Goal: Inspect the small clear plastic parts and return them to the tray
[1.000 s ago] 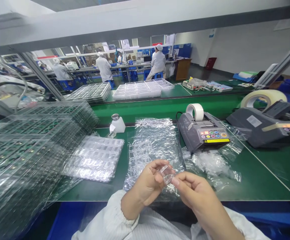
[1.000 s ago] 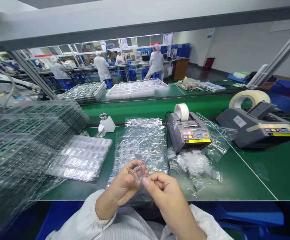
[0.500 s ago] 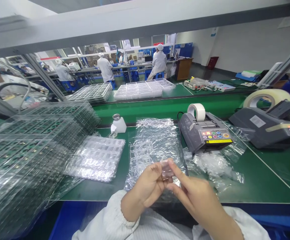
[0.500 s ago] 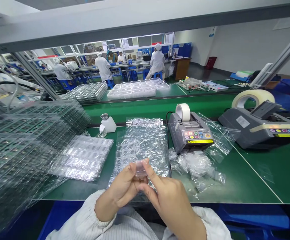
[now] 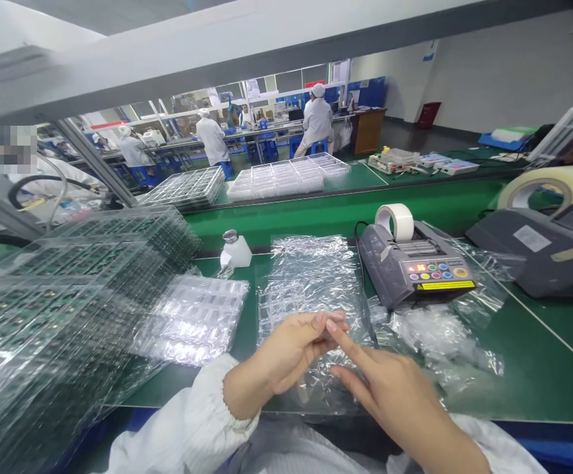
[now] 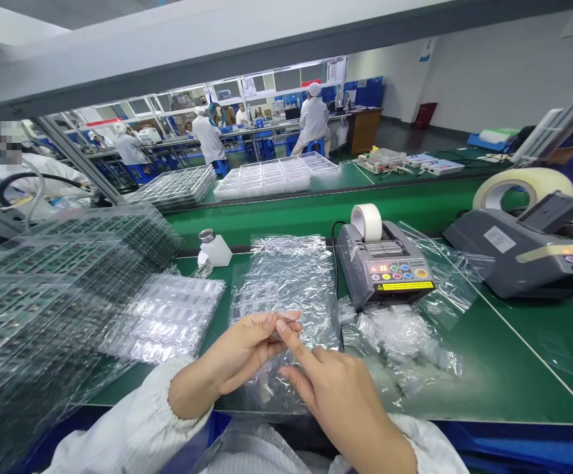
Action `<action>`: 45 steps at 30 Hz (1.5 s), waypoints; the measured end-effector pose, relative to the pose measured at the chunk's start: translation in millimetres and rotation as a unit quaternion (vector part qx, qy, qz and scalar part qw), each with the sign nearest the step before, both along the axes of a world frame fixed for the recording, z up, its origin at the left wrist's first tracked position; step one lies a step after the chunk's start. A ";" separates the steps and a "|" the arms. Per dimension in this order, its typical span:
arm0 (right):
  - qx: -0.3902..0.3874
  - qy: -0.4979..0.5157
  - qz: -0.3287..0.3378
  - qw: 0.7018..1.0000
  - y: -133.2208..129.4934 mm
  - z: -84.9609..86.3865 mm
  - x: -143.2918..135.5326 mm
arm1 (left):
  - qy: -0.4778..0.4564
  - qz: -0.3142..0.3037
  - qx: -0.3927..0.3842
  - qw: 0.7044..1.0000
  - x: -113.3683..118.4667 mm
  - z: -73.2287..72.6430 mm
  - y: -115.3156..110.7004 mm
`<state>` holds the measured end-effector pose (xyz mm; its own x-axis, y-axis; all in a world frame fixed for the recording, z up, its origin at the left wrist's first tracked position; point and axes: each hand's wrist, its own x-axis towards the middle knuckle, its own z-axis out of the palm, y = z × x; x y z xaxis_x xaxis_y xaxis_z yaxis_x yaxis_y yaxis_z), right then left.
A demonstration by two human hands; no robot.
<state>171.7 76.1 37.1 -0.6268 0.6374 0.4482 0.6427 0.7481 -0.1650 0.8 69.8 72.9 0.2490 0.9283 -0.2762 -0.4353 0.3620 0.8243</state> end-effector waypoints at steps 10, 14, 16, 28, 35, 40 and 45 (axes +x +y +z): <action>-0.176 0.026 0.007 0.984 18.0 -23.6 19.8 | 0.393 0.121 0.098 0.906 -81.5 -0.8 176.5; -0.222 -0.002 0.024 0.975 13.6 -25.8 24.1 | 0.545 0.193 0.053 0.814 -122.2 -20.8 236.7; -0.212 0.001 0.019 0.977 12.8 -24.1 25.4 | 0.605 0.213 0.033 0.767 -132.9 -30.4 247.2; -0.137 -0.161 0.063 0.975 83.4 1.6 -47.7 | 0.753 -0.007 0.134 0.644 -94.0 -17.4 215.2; -0.077 -0.198 0.059 0.975 92.9 -19.2 -74.8 | 0.754 -0.184 0.126 0.618 -93.1 -42.0 168.2; -0.046 -0.188 0.061 0.979 86.6 -24.3 -76.2 | 0.738 -0.183 0.142 0.634 -95.8 -45.3 168.3; -0.050 -0.136 0.038 0.989 77.0 -12.6 -67.3 | 0.691 -0.154 0.181 0.683 -95.0 -40.8 160.6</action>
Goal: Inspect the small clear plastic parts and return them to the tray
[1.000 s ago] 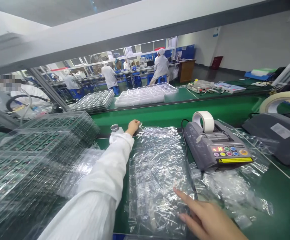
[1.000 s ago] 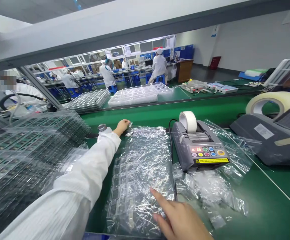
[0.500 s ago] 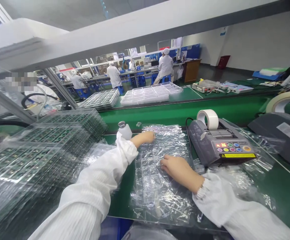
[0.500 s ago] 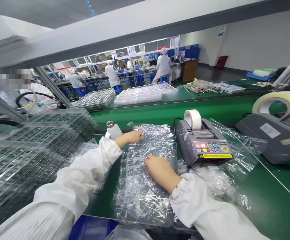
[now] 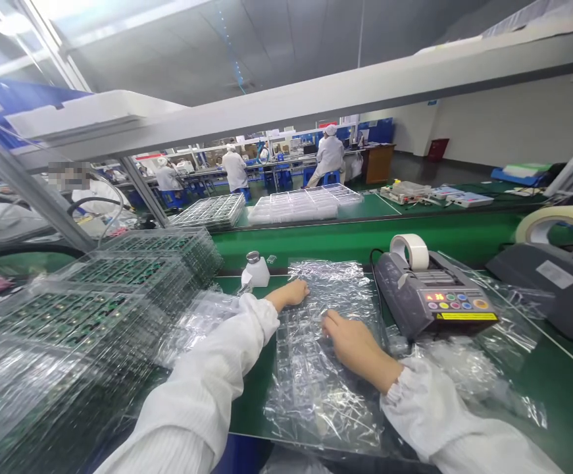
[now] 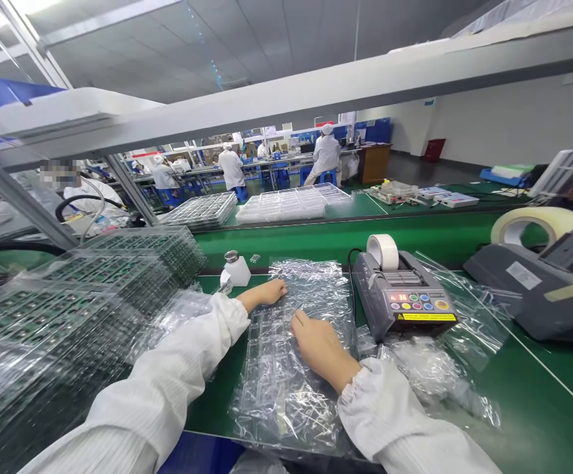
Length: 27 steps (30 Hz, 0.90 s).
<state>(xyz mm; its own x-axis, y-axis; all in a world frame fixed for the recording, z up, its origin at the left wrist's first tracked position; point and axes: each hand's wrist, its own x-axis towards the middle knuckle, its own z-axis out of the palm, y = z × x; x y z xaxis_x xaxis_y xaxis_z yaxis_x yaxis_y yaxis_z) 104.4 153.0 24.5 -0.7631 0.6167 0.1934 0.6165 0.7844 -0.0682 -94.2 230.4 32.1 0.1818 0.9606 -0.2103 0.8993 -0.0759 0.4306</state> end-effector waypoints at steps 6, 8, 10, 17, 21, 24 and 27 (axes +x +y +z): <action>-0.196 0.235 0.011 0.952 -7.5 47.2 38.7 | -0.184 -0.137 0.015 0.973 16.6 43.4 -46.4; -0.241 0.245 0.025 0.939 -13.0 61.8 48.7 | -0.243 -0.223 -0.030 0.944 26.2 57.2 -66.1; -0.266 0.238 0.030 0.934 -22.6 72.7 53.8 | -0.292 -0.286 -0.081 0.909 35.5 66.9 -82.5; -0.267 0.278 -0.035 0.922 -46.2 72.6 89.9 | -0.357 -0.260 -0.151 0.884 54.0 72.7 -123.2; -0.110 0.358 -0.260 0.890 -19.7 40.9 157.7 | -0.508 -0.090 -0.134 0.846 47.4 57.7 -148.1; -0.052 0.270 -0.350 0.895 0.0 22.0 193.4 | -0.660 0.040 -0.154 0.734 40.7 45.0 -158.7; -0.043 0.160 -0.386 0.907 5.0 17.9 196.6 | -0.723 0.115 -0.144 0.666 39.0 37.8 -159.9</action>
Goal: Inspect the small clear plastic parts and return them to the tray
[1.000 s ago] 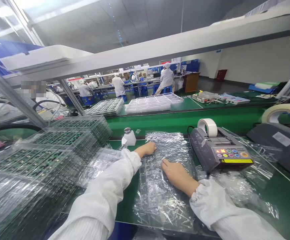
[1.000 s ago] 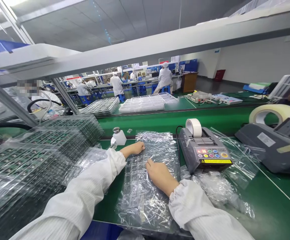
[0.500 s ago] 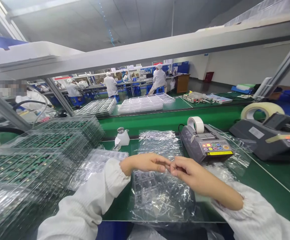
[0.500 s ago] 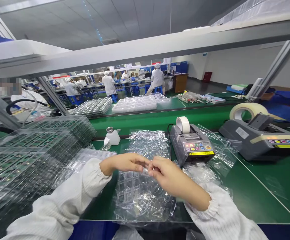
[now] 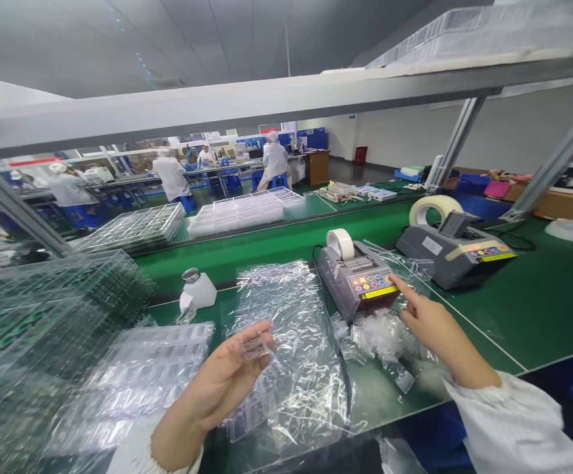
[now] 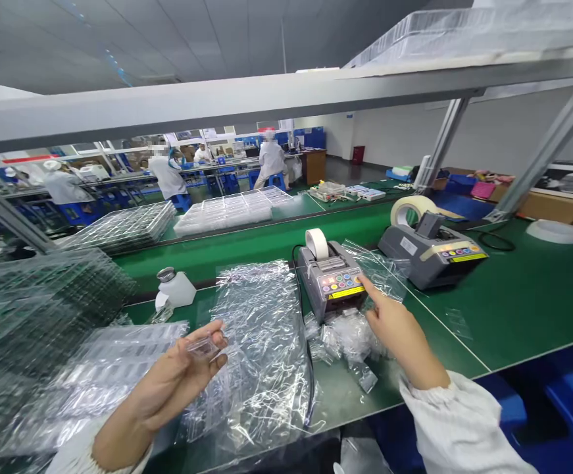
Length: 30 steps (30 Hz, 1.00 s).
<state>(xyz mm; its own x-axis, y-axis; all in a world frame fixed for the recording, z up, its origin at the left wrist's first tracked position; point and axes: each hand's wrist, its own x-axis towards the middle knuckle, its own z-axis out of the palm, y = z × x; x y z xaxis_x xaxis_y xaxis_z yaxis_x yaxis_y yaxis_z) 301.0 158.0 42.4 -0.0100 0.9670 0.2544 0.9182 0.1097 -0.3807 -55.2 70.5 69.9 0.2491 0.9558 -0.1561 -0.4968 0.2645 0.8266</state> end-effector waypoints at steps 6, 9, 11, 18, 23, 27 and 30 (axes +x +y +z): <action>-0.005 -0.259 -0.073 0.963 -9.2 13.8 -18.0 | -0.054 0.078 -0.021 0.995 3.6 -6.3 7.7; -0.032 -0.241 -0.057 0.968 -8.2 18.0 -13.5 | -0.077 0.045 0.004 0.996 6.3 -9.6 6.1; -0.042 -0.141 -0.032 0.989 -9.2 15.1 -8.5 | -0.091 0.014 0.020 0.996 8.0 -11.7 0.6; -0.124 0.521 -0.065 0.842 -28.9 -18.8 -20.2 | -0.099 -0.044 0.017 0.994 2.1 -16.4 -27.0; -0.176 0.664 -0.052 0.725 -27.0 -25.1 -34.8 | -0.113 -0.026 -0.005 0.993 -6.0 -22.1 -35.2; -0.184 0.684 -0.051 0.704 -22.2 -24.7 -38.1 | -0.125 -0.020 -0.010 0.992 -4.6 -30.1 -37.2; -0.190 0.686 -0.051 0.700 -19.9 -27.3 -40.0 | -0.125 -0.019 -0.015 0.992 -0.2 -32.2 -37.4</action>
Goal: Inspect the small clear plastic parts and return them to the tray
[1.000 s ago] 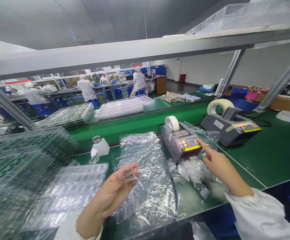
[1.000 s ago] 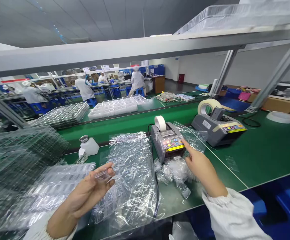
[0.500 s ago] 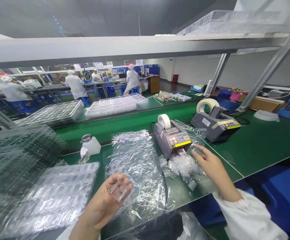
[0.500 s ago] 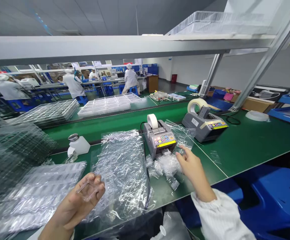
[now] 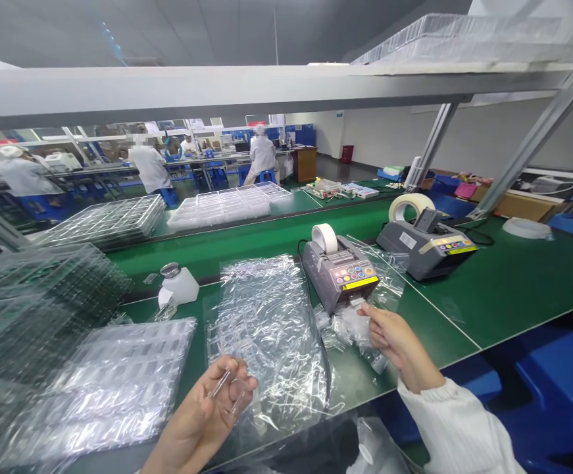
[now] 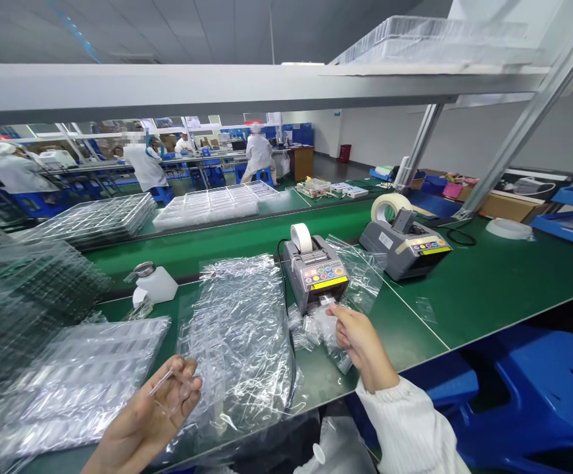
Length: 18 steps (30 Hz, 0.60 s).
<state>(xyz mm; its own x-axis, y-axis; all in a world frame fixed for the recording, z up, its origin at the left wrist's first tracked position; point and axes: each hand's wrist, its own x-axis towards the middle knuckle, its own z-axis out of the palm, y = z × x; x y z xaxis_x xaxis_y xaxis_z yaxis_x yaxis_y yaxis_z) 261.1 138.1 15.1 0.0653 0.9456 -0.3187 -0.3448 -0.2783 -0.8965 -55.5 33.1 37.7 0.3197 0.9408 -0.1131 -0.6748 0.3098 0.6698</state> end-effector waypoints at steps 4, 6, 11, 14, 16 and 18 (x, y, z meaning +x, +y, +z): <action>-0.002 0.015 -0.002 1.000 2.3 -4.0 -0.5 | -0.001 -0.010 -0.007 1.000 5.3 1.4 1.6; 0.002 0.023 -0.004 1.000 1.8 -3.5 0.0 | -0.001 -0.013 -0.009 1.000 6.6 1.2 2.3; 0.024 0.027 -0.001 0.999 -4.4 8.9 -1.6 | 0.008 -0.005 -0.026 1.000 9.2 -0.9 4.1; 0.045 0.003 -0.016 0.999 -9.7 21.0 -6.1 | 0.015 0.001 -0.036 0.999 16.1 0.7 8.0; 0.057 -0.011 -0.035 0.998 -15.5 30.5 -9.5 | 0.018 0.000 -0.032 0.999 23.9 2.0 11.6; 0.065 -0.017 -0.043 0.997 -24.4 40.4 -12.9 | 0.019 0.000 -0.022 1.000 33.8 2.3 15.3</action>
